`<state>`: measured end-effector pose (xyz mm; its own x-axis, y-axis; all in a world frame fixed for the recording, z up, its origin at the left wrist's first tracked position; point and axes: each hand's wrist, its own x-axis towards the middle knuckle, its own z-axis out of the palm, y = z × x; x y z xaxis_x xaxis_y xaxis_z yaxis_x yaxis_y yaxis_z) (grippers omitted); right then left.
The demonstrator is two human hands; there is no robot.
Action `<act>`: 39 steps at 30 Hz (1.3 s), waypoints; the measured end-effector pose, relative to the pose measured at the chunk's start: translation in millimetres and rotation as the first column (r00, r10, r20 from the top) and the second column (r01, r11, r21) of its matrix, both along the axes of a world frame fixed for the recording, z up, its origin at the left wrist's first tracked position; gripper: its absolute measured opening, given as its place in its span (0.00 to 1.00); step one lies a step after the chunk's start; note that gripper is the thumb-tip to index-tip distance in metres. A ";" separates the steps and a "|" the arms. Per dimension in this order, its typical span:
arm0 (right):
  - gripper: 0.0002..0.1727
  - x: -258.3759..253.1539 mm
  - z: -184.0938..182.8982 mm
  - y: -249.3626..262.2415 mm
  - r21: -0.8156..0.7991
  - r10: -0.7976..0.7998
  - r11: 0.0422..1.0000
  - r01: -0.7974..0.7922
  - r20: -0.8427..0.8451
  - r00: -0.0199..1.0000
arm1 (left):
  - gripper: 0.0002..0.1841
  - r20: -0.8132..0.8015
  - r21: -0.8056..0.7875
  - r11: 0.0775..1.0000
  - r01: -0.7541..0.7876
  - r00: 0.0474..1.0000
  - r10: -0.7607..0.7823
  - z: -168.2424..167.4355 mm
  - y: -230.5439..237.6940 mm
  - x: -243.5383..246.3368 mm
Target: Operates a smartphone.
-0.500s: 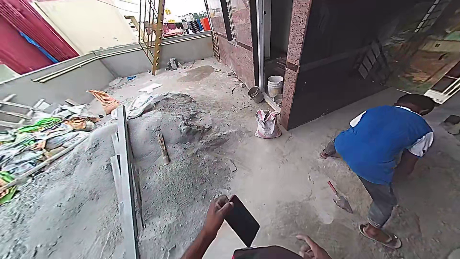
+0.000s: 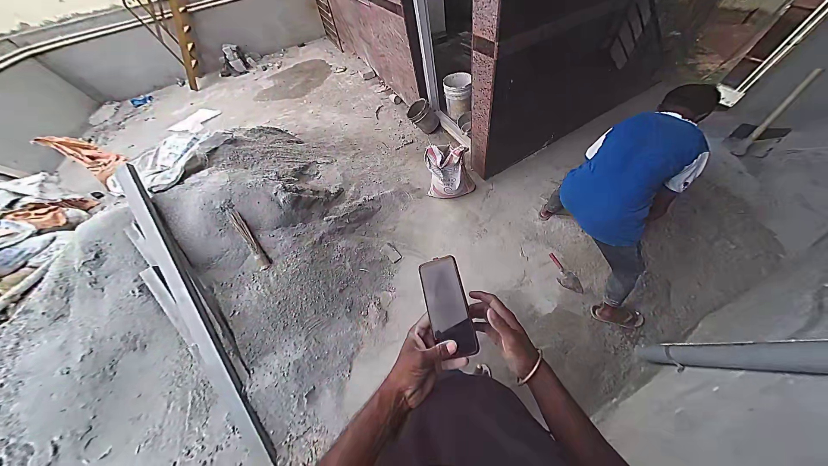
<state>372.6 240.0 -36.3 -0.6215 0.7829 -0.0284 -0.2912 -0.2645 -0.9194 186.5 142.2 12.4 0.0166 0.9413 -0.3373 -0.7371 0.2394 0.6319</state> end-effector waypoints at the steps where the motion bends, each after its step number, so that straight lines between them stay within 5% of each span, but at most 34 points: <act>1: 0.49 -1.1 4.7 0.9 -0.021 0.006 1.000 -0.007 -0.070 0.998 | 0.36 -0.023 0.035 0.998 0.045 0.999 -0.044 3.9 2.6 0.7; 4: 0.55 -1.2 17.5 -1.5 -0.083 0.046 0.994 -0.076 -0.317 0.947 | 0.35 -0.120 0.095 0.983 0.157 0.982 -0.145 15.4 8.6 5.4; 10: 0.35 -5.1 29.1 -13.4 -0.171 -0.042 0.983 -0.070 -0.579 0.814 | 0.32 -0.221 0.197 0.928 0.315 0.937 -0.271 27.7 20.0 10.5; 14: 0.35 -8.9 34.2 -9.3 -0.126 -0.084 0.992 0.006 -0.624 0.777 | 0.26 -0.318 0.215 0.902 0.374 0.900 -0.297 30.5 31.2 -0.5; 18: 0.45 -6.1 39.2 4.9 -0.185 -0.166 0.981 0.066 -0.603 0.780 | 0.24 -0.477 0.267 0.923 0.278 0.870 -0.124 36.7 51.8 -34.7; 22: 0.44 -4.6 30.0 9.0 -0.230 -0.008 0.959 -0.166 -0.607 0.795 | 0.30 -0.522 0.313 0.927 0.208 0.853 -0.014 57.9 69.5 -71.3; 26: 0.39 -24.5 22.8 4.9 -0.202 0.201 0.882 -0.426 -0.656 0.727 | 0.33 -0.619 0.318 0.907 0.276 0.785 -0.021 77.5 87.0 -86.6; 30: 0.36 -50.8 30.0 -1.3 -0.252 0.245 0.782 -0.571 -0.717 0.653 | 0.33 -0.696 0.299 0.879 0.371 0.715 -0.065 88.9 96.2 -90.8; 39: 0.37 -67.2 46.8 -5.6 -0.260 0.261 0.775 -0.576 -0.698 0.667 | 0.32 -0.696 0.262 0.904 0.339 0.715 -0.066 100.5 95.4 -88.7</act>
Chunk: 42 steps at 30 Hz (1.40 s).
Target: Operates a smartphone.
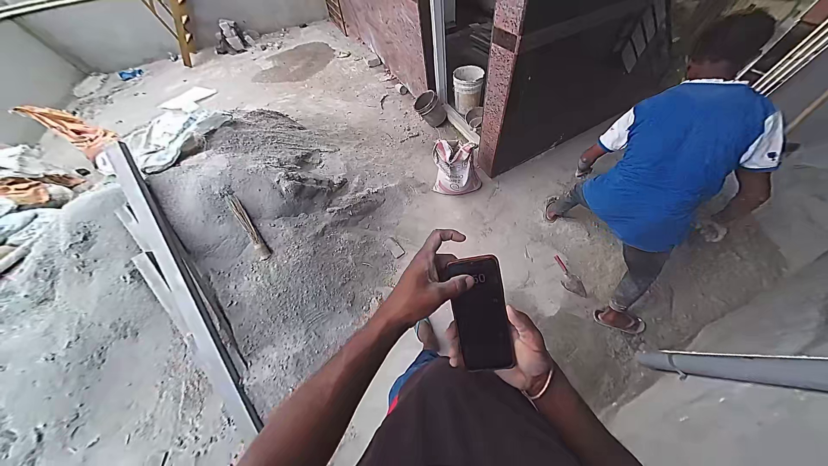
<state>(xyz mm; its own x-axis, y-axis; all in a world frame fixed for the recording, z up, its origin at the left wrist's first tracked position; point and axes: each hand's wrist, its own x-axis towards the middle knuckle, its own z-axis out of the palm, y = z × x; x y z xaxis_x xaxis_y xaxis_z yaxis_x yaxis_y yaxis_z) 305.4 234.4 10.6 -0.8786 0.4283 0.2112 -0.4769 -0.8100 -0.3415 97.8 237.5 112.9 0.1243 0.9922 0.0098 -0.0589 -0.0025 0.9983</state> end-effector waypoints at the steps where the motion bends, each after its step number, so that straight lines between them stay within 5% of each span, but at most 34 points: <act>1: 0.37 -1.9 0.0 -1.7 -0.006 -0.014 1.000 0.014 -0.017 1.000 | 0.33 -0.008 0.012 1.000 -0.008 1.000 0.008 -0.9 -1.7 0.9; 11: 0.39 7.1 -3.7 -10.1 -0.079 -0.165 0.984 0.161 -0.050 0.985 | 0.31 -0.067 0.232 0.927 -0.293 0.946 0.316 -53.4 -45.3 -9.8; 19: 0.40 13.6 -7.9 -12.5 -0.131 -0.202 0.972 0.194 -0.047 0.978 | 0.28 -0.383 0.498 0.857 -0.134 0.852 0.356 -81.0 -76.1 4.5; 42: 0.39 21.2 -9.6 -15.2 -0.142 -0.199 0.972 0.189 -0.061 0.978 | 0.26 -0.520 0.675 0.737 0.025 0.725 0.452 -76.7 -97.1 31.9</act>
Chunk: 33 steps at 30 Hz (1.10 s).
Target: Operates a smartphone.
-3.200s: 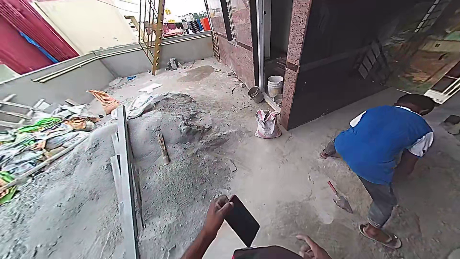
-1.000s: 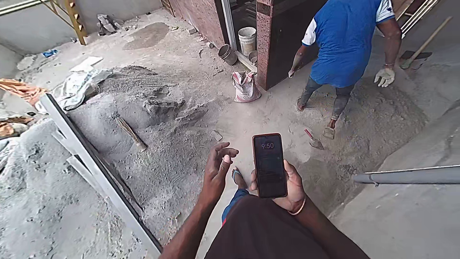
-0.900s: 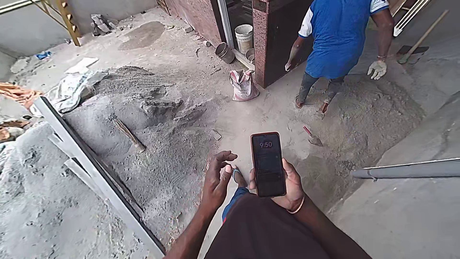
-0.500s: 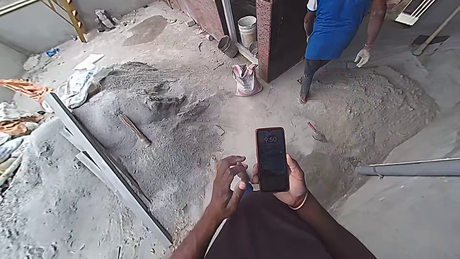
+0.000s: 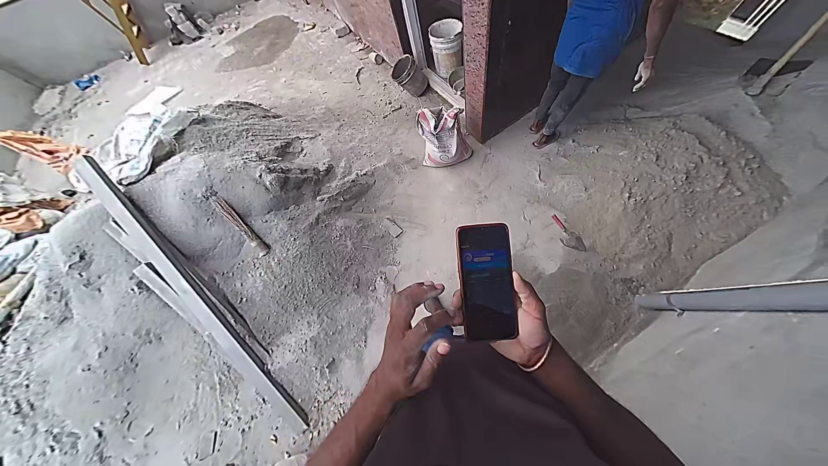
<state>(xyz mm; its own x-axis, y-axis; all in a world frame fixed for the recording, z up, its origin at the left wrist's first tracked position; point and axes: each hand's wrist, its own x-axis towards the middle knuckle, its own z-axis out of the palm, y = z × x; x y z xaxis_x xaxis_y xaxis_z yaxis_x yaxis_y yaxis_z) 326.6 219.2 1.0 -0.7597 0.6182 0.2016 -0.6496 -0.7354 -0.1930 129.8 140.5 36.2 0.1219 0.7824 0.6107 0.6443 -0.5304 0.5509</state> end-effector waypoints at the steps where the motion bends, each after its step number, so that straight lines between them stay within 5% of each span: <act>1: 0.38 0.5 1.4 -0.6 -0.001 -0.004 1.000 0.004 -0.002 1.000 | 0.26 -0.027 0.013 1.000 0.005 1.000 -0.005 0.4 -0.6 0.7; 21: 0.39 8.4 2.6 -2.4 0.015 -0.012 1.000 0.012 0.002 1.000 | 0.32 -0.255 0.103 0.992 0.075 0.966 -0.046 6.5 3.3 12.2; 33: 0.31 6.8 7.8 -5.3 -0.073 -0.192 0.978 0.197 0.062 0.979 | 0.33 -0.477 0.072 0.983 0.166 0.872 -0.113 18.0 8.2 33.2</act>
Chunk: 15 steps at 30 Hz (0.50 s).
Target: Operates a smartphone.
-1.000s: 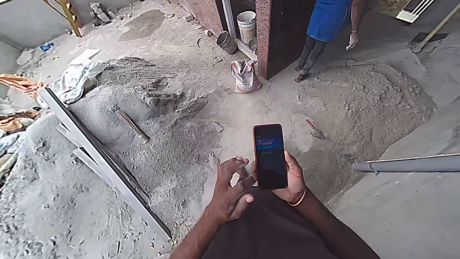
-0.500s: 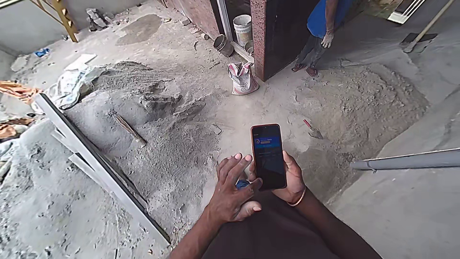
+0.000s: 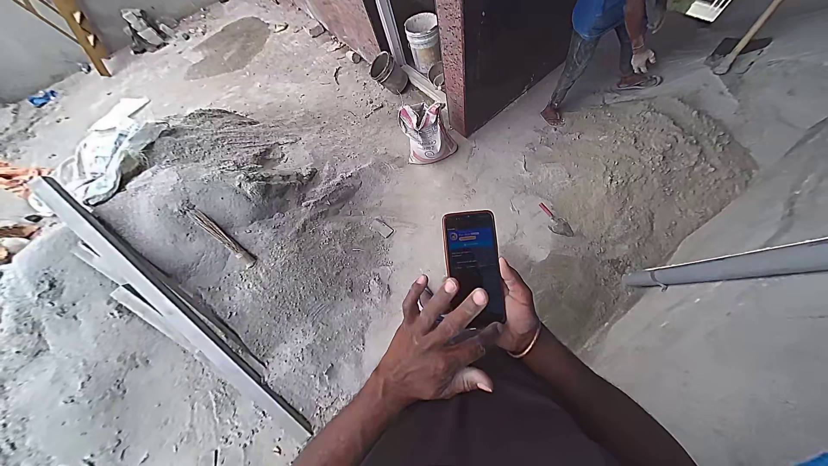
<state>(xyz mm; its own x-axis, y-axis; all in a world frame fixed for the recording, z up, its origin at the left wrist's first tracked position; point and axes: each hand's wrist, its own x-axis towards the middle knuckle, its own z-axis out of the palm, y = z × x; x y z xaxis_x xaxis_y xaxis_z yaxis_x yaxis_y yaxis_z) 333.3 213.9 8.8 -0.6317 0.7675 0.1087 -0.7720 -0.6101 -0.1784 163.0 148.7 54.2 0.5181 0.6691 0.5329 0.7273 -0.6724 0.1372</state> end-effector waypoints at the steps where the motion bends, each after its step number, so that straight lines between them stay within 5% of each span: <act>1: 0.31 -0.2 0.5 -0.1 0.002 -0.004 1.000 0.004 -0.002 1.000 | 0.33 -0.013 -0.001 1.000 -0.008 1.000 0.008 -0.1 0.4 0.1; 15: 0.30 -0.1 0.4 -0.2 0.009 -0.007 1.000 0.008 -0.042 0.999 | 0.33 -0.006 -0.020 1.000 -0.021 1.000 0.020 -1.9 1.4 0.4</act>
<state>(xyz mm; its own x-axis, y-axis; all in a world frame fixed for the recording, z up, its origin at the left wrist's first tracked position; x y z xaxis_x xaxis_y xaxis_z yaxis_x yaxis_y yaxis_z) 333.2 213.8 9.2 -0.6207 0.7711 0.1421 -0.7834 -0.6028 -0.1515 163.4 150.1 52.3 0.5070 0.6900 0.5165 0.7417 -0.6546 0.1464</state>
